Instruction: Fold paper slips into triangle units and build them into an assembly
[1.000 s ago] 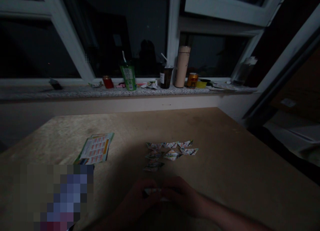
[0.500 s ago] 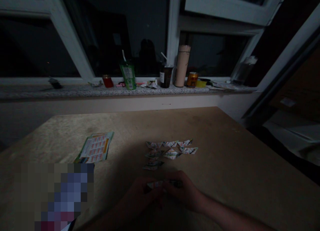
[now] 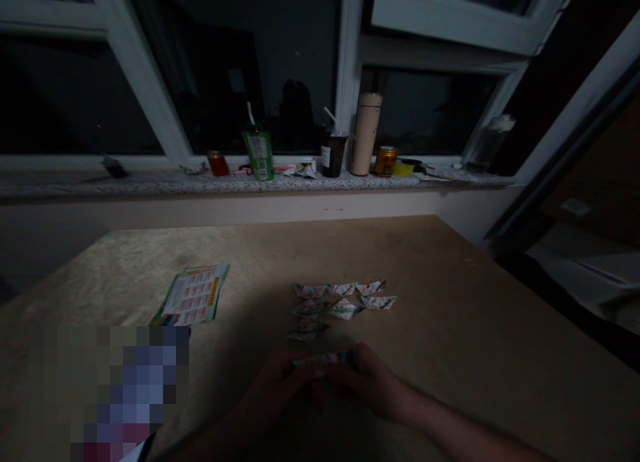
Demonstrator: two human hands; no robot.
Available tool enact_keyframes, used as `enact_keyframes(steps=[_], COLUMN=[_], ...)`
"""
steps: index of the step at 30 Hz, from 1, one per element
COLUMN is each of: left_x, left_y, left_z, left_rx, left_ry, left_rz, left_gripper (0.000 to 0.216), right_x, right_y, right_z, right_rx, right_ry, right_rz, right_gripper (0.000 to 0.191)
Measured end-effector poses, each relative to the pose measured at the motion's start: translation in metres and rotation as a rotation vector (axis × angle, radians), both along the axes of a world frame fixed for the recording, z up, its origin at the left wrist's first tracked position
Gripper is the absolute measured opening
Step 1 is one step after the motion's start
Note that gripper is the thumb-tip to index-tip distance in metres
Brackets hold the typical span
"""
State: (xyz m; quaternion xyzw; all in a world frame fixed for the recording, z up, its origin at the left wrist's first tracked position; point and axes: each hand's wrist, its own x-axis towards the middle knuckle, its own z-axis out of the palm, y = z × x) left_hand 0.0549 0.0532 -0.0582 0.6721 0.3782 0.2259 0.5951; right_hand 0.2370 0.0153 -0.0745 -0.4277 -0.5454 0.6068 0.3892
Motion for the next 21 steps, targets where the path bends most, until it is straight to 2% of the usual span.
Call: enact_keyframes(steps=[5,10,15,21], left_x=[0.0002,0.0010,-0.0002,0.0019], left_y=[-0.0024,-0.0027,-0.0005,-0.0009], left_z=[0.0049,0.0089,0.0044,0.0081], left_rx=[0.050,0.075,0.013,0.016], left_ry=[0.030,0.061,0.096,0.101], left_rz=[0.019,0.053,0.114,0.053], left_gripper=[0.049,0.053,0.047,0.049], right_x=[-0.0002,0.0013,0.0015,0.0032], right_y=[0.0009,0.0015,0.0000,-0.0008], right_z=[0.0027,0.0045,0.0072,-0.0011], right_rx=[-0.020,-0.008,-0.008,0.005], right_ry=[0.014,-0.103,-0.164,-0.149], right_rz=[-0.006,-0.012,-0.034,-0.036], right_gripper=[0.056,0.060,0.062,0.061])
